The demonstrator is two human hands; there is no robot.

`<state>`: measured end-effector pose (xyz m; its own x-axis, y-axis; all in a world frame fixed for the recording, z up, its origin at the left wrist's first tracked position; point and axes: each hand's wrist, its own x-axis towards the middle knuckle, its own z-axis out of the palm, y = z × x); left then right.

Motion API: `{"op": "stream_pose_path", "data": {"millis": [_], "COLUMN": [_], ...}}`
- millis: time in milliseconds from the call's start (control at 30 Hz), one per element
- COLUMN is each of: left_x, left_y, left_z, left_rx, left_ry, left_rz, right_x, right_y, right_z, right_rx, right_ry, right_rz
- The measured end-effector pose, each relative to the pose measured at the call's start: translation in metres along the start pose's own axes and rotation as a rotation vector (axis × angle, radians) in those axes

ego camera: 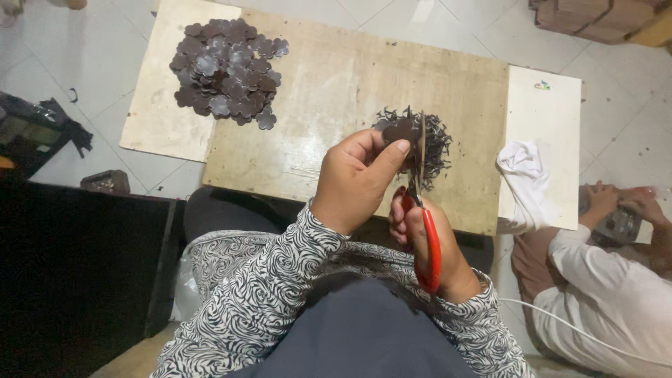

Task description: The person uses red-handled scissors to trim the edges of dark brown flower-shaped leather pieces. They hold each piece in the left hand and cut small offcuts with the right hand, placing finished pieces into a pile on the left and discarding trimmings to the right.

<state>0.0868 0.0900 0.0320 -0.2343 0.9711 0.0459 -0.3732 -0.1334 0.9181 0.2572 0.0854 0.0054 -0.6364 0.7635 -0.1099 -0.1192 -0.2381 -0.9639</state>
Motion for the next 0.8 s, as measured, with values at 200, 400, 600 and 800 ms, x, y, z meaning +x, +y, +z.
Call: {"op": "stream_pose_path", "data": {"millis": [200, 400, 600, 800], "left_x": [0.000, 0.007, 0.005, 0.010], "left_y": [-0.006, -0.007, 0.013, 0.022], "left_z": [-0.007, -0.004, -0.003, -0.007], "left_rx": [-0.024, -0.030, 0.072, 0.271], "left_ry": [-0.006, -0.009, -0.057, -0.137], "left_rz": [0.004, 0.004, 0.022, -0.145], "right_x": [-0.001, 0.000, 0.004, 0.007], "right_y": [0.002, 0.000, -0.005, -0.003], "right_z": [0.000, 0.001, 0.003, -0.011], "right_rx": [0.019, 0.033, 0.027, -0.173], "right_ry": [-0.012, 0.034, 0.001, -0.021], "right_rz": [0.044, 0.071, 0.107, 0.027]}}
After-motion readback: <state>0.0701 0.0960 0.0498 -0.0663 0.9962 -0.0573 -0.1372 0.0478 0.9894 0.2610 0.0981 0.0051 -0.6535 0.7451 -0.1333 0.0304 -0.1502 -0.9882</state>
